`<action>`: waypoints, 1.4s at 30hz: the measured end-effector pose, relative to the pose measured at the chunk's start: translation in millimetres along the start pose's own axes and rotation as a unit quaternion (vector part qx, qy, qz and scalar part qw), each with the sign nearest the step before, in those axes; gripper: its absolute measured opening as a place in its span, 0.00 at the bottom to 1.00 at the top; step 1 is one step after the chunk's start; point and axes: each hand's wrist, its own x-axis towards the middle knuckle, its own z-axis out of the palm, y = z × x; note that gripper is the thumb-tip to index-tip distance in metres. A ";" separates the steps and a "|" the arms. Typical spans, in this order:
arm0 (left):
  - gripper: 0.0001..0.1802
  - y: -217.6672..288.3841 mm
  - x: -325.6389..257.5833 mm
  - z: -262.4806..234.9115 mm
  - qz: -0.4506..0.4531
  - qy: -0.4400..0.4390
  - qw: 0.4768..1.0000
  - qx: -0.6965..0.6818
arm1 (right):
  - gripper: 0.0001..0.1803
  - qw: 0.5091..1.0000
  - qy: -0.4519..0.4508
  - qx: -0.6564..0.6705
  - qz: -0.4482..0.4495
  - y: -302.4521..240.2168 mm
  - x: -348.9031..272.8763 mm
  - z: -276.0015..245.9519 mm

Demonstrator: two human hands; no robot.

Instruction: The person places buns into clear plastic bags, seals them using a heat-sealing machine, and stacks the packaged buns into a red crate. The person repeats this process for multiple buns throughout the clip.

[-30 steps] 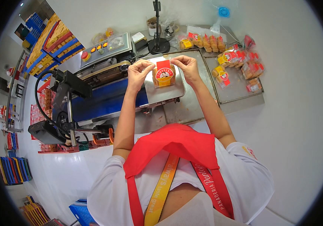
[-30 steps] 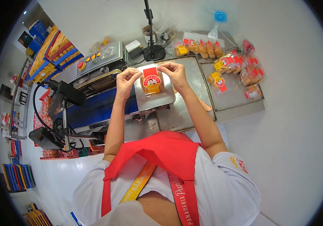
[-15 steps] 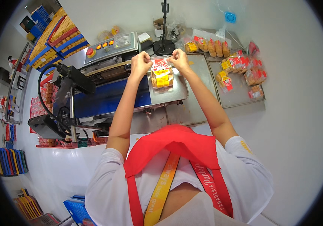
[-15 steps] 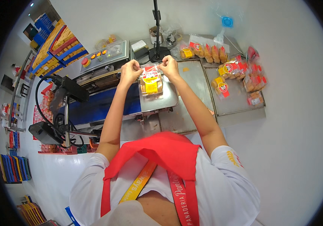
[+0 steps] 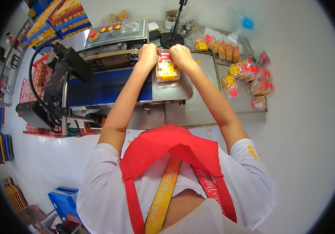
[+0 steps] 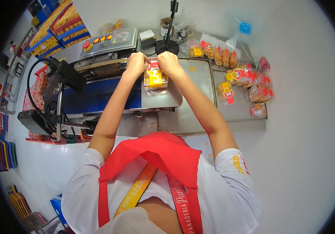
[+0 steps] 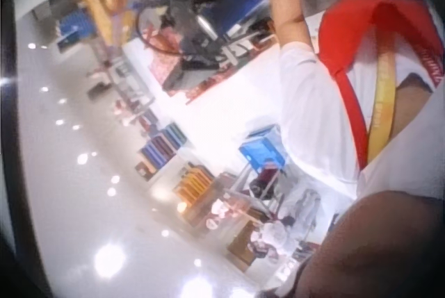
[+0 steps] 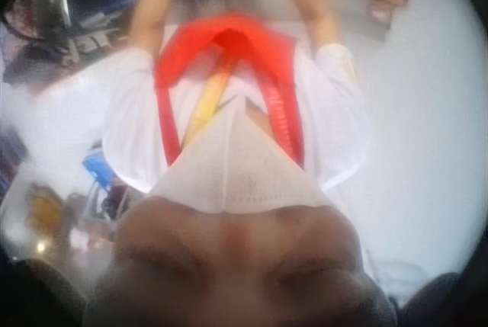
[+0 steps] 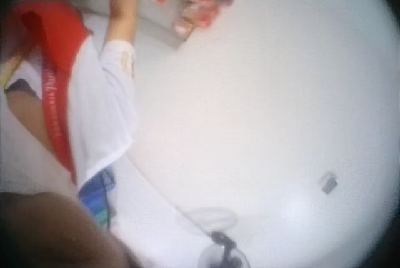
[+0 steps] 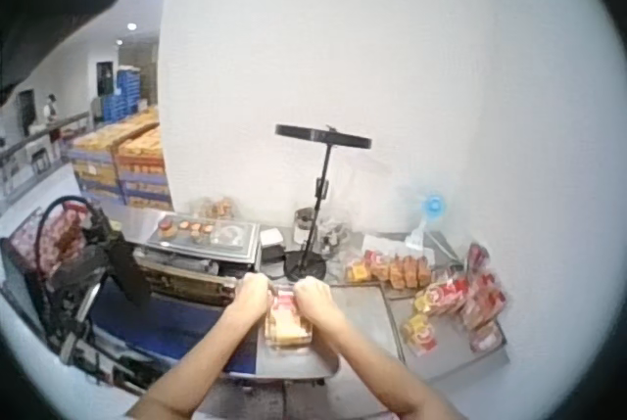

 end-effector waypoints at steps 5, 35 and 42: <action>0.12 5.5 -8.1 -9.4 -0.026 -0.027 0.999 -0.006 | 0.17 0.987 -0.140 0.063 0.056 -35.3 -6.3 -35.2; 0.22 -38.6 -146.3 -26.3 0.089 0.051 0.995 -0.012 | 0.25 0.845 0.309 0.235 0.367 32.9 -158.2 -19.8; 0.23 -42.9 -142.5 -37.2 0.092 0.044 0.994 -0.022 | 0.24 0.653 0.180 0.071 0.732 169.3 -333.4 62.8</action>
